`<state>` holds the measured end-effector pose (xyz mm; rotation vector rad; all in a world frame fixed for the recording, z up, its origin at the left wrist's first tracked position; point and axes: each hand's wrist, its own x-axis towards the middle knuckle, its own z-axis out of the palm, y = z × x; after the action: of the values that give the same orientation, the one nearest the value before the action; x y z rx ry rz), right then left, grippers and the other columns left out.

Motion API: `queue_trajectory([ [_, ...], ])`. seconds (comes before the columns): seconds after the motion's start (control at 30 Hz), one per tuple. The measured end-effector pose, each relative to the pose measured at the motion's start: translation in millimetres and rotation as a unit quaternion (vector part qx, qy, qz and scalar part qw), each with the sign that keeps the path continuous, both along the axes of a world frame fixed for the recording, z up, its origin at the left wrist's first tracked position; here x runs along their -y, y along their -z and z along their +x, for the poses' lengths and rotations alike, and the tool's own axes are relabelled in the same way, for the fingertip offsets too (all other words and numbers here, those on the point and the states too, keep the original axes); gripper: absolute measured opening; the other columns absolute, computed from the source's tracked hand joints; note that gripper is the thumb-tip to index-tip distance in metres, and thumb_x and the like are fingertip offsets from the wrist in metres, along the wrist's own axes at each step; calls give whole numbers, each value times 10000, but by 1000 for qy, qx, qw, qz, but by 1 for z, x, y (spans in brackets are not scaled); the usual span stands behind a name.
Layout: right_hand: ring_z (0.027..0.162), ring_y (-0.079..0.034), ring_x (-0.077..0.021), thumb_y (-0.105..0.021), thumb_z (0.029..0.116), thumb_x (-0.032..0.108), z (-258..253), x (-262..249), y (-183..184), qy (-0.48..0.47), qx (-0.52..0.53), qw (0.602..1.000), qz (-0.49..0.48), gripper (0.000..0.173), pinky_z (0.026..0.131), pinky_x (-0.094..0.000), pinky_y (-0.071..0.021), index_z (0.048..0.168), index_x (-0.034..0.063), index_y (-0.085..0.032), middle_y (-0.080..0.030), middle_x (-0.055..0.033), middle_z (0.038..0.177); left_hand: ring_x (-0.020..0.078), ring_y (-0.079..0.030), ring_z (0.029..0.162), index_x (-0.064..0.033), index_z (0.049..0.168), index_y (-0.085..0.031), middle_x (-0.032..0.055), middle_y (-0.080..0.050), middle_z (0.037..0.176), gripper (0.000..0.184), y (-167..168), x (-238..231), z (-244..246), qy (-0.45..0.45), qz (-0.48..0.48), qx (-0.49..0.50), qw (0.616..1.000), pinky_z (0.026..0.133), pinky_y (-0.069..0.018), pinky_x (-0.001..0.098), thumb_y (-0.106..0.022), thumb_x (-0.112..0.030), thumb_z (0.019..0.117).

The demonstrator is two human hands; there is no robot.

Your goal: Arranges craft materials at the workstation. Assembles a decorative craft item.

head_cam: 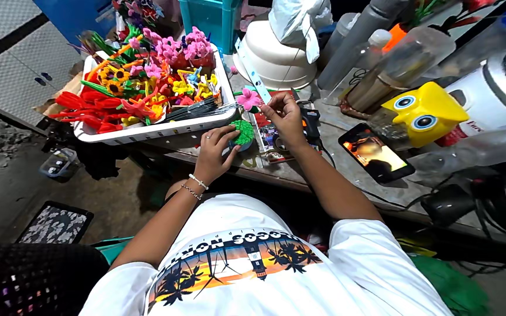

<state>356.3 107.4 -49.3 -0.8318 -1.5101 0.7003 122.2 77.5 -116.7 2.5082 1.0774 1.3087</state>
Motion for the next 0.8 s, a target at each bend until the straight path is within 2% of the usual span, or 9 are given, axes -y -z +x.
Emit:
queue_trajectory([
  [0.47, 801, -634, -51, -697, 956, 96, 3, -3, 1, -1, -21, 1000, -17, 158, 749, -242, -574, 1029, 59, -561, -618, 14, 915, 284, -531, 1340, -94, 1321, -672, 112, -593, 1427, 374, 0, 0, 0, 0, -2, -5, 1000, 1156, -370, 494, -605, -302, 1018],
  [0.57, 827, -639, -57, -645, 992, 109, 3, -5, 1, 5, -10, 1000, -16, 108, 765, -250, -571, 1052, 35, -596, -633, -1, 940, 283, -534, 1337, -95, 1314, -677, 110, -597, 1424, 370, -1, -1, -1, 1, 5, 0, 1000, 1152, -379, 489, -612, -301, 1013],
  [0.73, 805, -643, -70, -581, 1037, 128, 5, -5, 0, 4, -7, 1000, -29, 146, 729, -247, -568, 1117, 11, -615, -658, -22, 966, 289, -530, 1338, -93, 1320, -671, 113, -594, 1424, 372, -1, 0, 0, 3, 0, -2, 1000, 1150, -381, 489, -607, -303, 1020],
  [0.8, 780, -636, -76, -535, 1057, 122, 4, -5, 0, -1, -2, 1000, -31, 168, 713, -247, -557, 1137, 2, -620, -665, -22, 933, 289, -533, 1334, -91, 1319, -672, 114, -596, 1420, 373, -1, 0, -1, 4, 2, -1, 1000, 1147, -387, 486, -611, -301, 1016],
])
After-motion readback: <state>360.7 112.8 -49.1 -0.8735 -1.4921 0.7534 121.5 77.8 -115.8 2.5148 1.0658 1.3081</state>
